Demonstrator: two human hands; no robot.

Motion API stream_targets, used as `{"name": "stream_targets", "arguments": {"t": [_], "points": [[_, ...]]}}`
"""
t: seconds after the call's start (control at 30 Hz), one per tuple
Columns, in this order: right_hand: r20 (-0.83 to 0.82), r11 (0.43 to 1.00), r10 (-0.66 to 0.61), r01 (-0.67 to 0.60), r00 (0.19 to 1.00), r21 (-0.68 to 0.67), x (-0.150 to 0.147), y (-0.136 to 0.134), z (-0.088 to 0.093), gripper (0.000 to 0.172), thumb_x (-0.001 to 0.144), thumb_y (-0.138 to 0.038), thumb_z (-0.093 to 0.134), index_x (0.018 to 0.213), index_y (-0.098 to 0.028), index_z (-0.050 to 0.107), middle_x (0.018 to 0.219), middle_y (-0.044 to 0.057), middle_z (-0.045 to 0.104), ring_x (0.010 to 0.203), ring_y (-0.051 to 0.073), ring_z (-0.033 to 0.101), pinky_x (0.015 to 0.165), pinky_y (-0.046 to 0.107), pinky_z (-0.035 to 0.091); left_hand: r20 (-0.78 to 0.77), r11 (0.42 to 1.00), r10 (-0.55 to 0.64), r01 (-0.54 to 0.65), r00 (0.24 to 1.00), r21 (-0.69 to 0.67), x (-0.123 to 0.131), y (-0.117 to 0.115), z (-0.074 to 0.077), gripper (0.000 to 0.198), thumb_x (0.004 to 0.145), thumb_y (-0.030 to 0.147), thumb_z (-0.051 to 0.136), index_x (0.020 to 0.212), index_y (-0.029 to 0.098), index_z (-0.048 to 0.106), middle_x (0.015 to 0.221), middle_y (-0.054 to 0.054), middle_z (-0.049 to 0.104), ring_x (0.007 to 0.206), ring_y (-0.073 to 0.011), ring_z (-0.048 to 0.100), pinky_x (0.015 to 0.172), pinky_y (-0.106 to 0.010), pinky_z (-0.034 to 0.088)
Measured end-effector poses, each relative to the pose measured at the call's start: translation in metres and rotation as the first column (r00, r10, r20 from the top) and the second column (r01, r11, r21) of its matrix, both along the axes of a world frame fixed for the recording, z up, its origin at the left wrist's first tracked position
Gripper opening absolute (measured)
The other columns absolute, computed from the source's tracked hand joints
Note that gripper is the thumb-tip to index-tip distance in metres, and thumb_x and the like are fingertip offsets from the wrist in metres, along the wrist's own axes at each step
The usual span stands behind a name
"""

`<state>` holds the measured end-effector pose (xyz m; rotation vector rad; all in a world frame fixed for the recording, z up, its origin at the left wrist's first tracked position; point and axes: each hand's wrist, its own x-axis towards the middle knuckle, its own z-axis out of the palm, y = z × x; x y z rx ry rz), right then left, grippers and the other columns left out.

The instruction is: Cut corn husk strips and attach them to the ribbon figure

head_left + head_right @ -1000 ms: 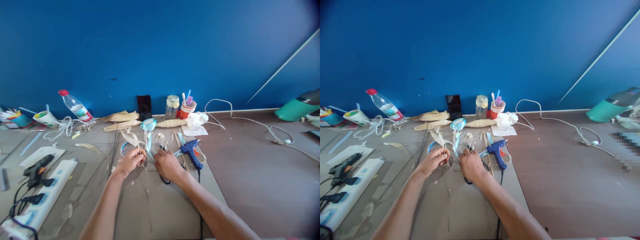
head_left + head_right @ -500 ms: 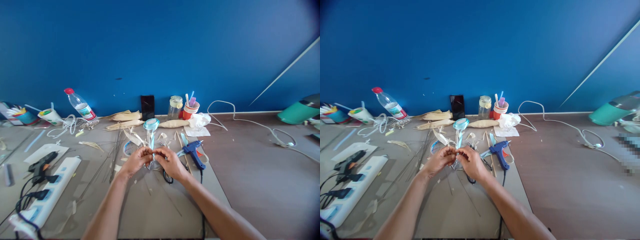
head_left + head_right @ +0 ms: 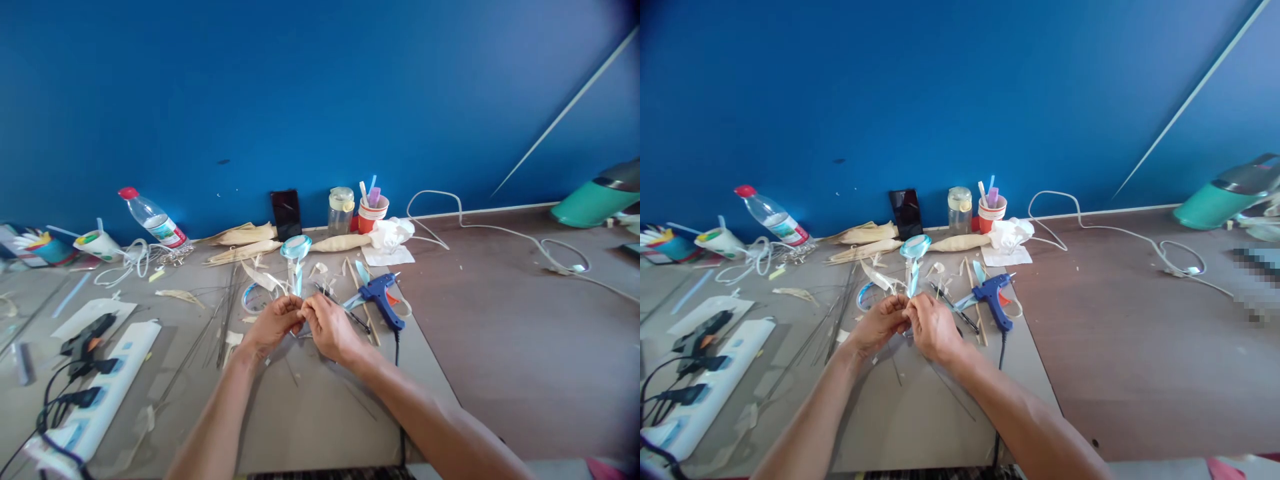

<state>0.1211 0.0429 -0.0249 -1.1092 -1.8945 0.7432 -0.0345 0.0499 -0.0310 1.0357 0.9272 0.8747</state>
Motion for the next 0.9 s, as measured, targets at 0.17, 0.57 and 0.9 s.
{"name": "stream_targets", "arguments": {"t": [0.17,0.57,0.9], "points": [[-0.025,0.999,0.002,-0.001,1.0,0.033,0.0,0.001,0.0,0.018,0.09,-0.023,0.035,0.074,-0.021,0.045,0.068,0.002,0.052,0.063,0.015,0.05,0.06,0.025,0.037,0.189,0.997,0.062,-0.052,0.98,-0.057,-0.001,0.001,0.005,0.028,0.066,0.031,0.077,0.077,0.014,0.058,0.06,0.004,0.052,0.049,-0.0043,0.044,0.052,-0.019,0.034],[-0.125,0.995,-0.098,0.093,0.987,-0.046,0.013,0.01,0.007,0.03,0.09,-0.029,0.034,0.061,-0.021,0.032,0.056,-0.004,0.037,0.054,0.011,0.035,0.053,0.023,0.027,0.155,0.995,0.042,-0.028,0.987,-0.096,-0.012,0.002,0.008,0.014,0.073,0.023,0.069,0.079,0.015,0.059,0.051,0.006,0.051,0.038,-0.0013,0.034,0.049,-0.019,0.032],[-0.224,0.976,-0.2,0.175,0.954,-0.126,0.021,0.023,0.007,0.017,0.083,-0.029,0.047,0.071,-0.018,0.051,0.064,-0.001,0.051,0.06,0.013,0.047,0.058,0.024,0.036,0.108,0.994,0.049,-0.037,0.993,-0.105,-0.01,0.0,0.011,0.015,0.074,0.029,0.067,0.078,0.016,0.059,0.047,0.008,0.047,0.039,-0.0019,0.03,0.05,-0.02,0.031]]}}
